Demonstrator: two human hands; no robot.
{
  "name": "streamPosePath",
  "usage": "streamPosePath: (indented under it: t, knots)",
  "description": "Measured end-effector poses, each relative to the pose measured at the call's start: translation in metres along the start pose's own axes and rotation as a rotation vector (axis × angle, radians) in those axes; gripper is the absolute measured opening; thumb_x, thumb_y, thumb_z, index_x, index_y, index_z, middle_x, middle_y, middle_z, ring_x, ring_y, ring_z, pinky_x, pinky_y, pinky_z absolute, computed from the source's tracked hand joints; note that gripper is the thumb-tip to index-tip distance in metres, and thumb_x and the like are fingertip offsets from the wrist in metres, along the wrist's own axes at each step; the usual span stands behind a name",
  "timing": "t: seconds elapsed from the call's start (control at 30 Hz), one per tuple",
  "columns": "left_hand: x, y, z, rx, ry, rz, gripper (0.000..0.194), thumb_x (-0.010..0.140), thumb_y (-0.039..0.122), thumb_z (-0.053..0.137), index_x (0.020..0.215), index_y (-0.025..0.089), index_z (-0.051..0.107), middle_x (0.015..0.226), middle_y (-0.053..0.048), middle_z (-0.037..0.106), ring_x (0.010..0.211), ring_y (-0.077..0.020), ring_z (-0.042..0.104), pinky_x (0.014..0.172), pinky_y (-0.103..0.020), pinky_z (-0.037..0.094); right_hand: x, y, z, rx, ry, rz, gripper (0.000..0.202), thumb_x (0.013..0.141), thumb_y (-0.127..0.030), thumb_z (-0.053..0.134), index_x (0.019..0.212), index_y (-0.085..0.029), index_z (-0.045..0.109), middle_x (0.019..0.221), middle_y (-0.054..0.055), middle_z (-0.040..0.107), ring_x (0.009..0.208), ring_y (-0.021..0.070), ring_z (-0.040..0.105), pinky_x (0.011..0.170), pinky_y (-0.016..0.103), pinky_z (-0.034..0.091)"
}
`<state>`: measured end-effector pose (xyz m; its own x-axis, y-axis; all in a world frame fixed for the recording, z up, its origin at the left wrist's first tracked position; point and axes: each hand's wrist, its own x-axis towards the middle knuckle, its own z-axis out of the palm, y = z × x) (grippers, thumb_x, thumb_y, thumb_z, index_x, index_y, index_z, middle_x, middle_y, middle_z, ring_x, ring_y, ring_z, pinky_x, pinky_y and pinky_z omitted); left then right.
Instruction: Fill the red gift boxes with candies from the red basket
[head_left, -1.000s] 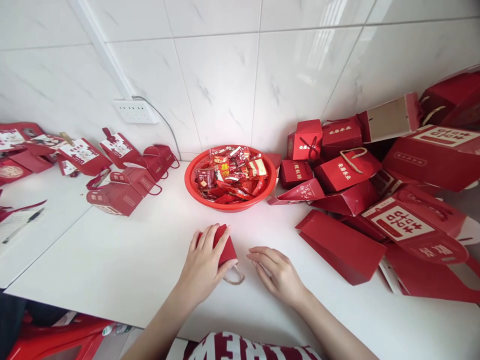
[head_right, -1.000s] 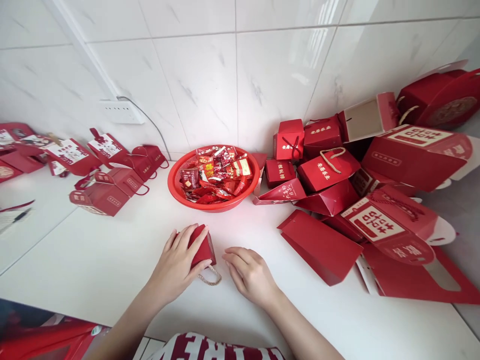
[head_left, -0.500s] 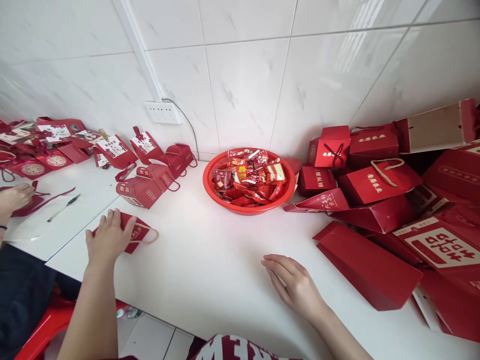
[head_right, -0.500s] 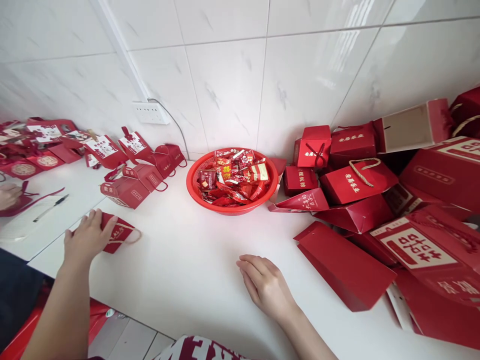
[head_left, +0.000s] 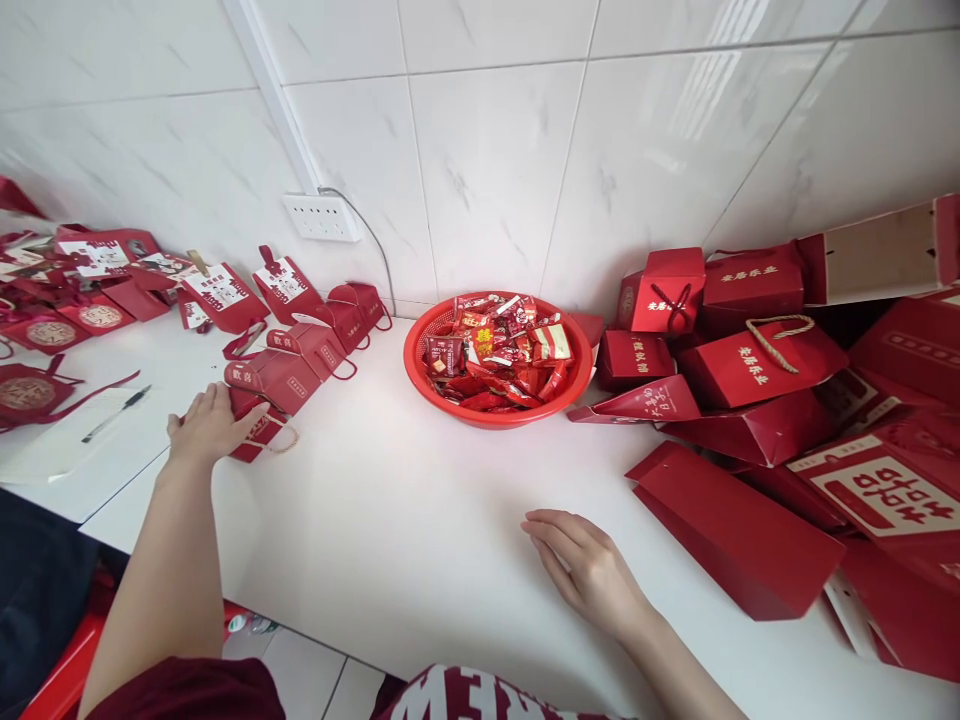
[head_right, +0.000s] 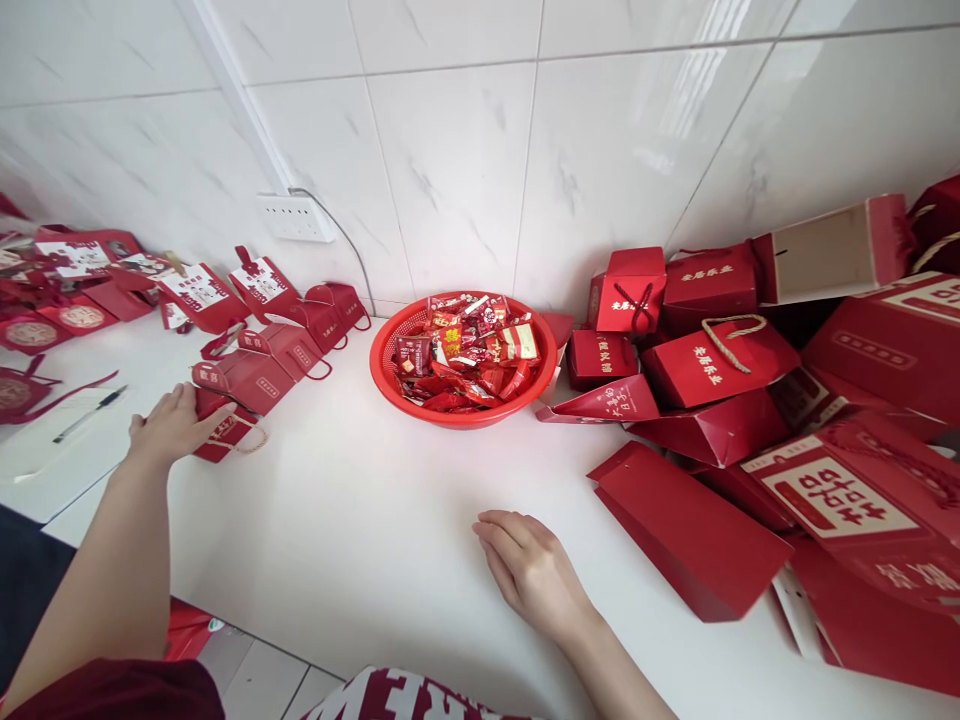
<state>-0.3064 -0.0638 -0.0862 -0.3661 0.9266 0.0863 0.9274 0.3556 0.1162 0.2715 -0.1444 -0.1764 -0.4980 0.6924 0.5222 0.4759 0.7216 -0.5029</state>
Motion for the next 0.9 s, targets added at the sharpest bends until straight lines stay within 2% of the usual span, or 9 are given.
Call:
streamPosePath:
  t: [0.1, 0.23, 0.37, 0.53, 0.67, 0.77, 0.9]
  knots:
    - [0.001, 0.003, -0.004, 0.076, -0.066, -0.061, 0.104, 0.084, 0.073, 0.043, 0.151, -0.002, 0.014, 0.156, -0.03, 0.02, 0.143, -0.0442, 0.021, 0.106, -0.072, 0.014, -0.001, 0.002, 0.002, 0.003, -0.015, 0.006, 0.03, 0.095, -0.009, 0.05, 0.121, -0.021, 0.06, 0.112, 0.008, 0.069, 0.095, 0.0212, 0.068, 0.077, 0.038, 0.057]
    - [0.001, 0.008, -0.007, 0.076, -0.079, -0.068, 0.101, 0.087, 0.075, 0.034, 0.151, -0.002, 0.016, 0.155, -0.03, 0.022, 0.142, -0.0434, 0.023, 0.106, -0.07, 0.015, -0.002, 0.004, 0.004, 0.004, -0.036, 0.017, 0.03, 0.095, -0.009, 0.05, 0.121, -0.022, 0.06, 0.113, 0.008, 0.069, 0.096, 0.0209, 0.067, 0.079, 0.038, 0.057]
    - [0.004, 0.016, -0.009, 0.064, -0.1, -0.114, 0.1, 0.088, 0.076, 0.026, 0.147, -0.004, 0.022, 0.152, -0.032, 0.026, 0.139, -0.0459, 0.026, 0.104, -0.071, 0.017, -0.001, 0.003, 0.005, 0.007, -0.064, 0.026, 0.03, 0.096, -0.009, 0.049, 0.121, -0.022, 0.06, 0.113, 0.008, 0.069, 0.096, 0.0209, 0.068, 0.079, 0.038, 0.057]
    - [0.014, 0.024, -0.016, 0.114, -0.133, -0.205, 0.112, 0.08, 0.083, 0.029, 0.144, -0.009, 0.026, 0.144, -0.038, 0.031, 0.133, -0.0511, 0.034, 0.101, -0.068, 0.024, 0.002, 0.001, 0.004, 0.011, -0.074, 0.017, 0.029, 0.096, -0.009, 0.047, 0.119, -0.022, 0.059, 0.111, 0.008, 0.07, 0.096, 0.0211, 0.068, 0.078, 0.037, 0.057]
    - [0.026, 0.019, -0.022, 0.159, -0.148, -0.25, 0.119, 0.072, 0.087, 0.034, 0.146, -0.005, 0.022, 0.141, -0.038, 0.037, 0.128, -0.0511, 0.04, 0.093, -0.064, 0.036, 0.005, 0.003, 0.004, 0.006, -0.067, 0.014, 0.025, 0.096, -0.011, 0.046, 0.115, -0.021, 0.06, 0.108, 0.009, 0.07, 0.094, 0.0207, 0.069, 0.077, 0.036, 0.057]
    - [0.034, 0.014, -0.018, 0.181, -0.144, -0.288, 0.121, 0.071, 0.088, 0.033, 0.148, -0.003, 0.017, 0.143, -0.037, 0.036, 0.13, -0.0513, 0.039, 0.093, -0.066, 0.036, 0.007, 0.005, 0.004, 0.009, -0.067, 0.02, 0.024, 0.096, -0.012, 0.046, 0.114, -0.02, 0.06, 0.106, 0.008, 0.07, 0.092, 0.0199, 0.068, 0.077, 0.035, 0.056]
    - [0.038, 0.008, -0.006, 0.199, -0.083, -0.266, 0.107, 0.077, 0.08, 0.035, 0.146, 0.0, 0.023, 0.147, -0.032, 0.037, 0.134, -0.0446, 0.039, 0.1, -0.063, 0.032, 0.008, 0.006, 0.004, 0.015, -0.076, 0.026, 0.024, 0.096, -0.012, 0.045, 0.113, -0.02, 0.061, 0.105, 0.008, 0.07, 0.09, 0.0193, 0.068, 0.077, 0.035, 0.056]
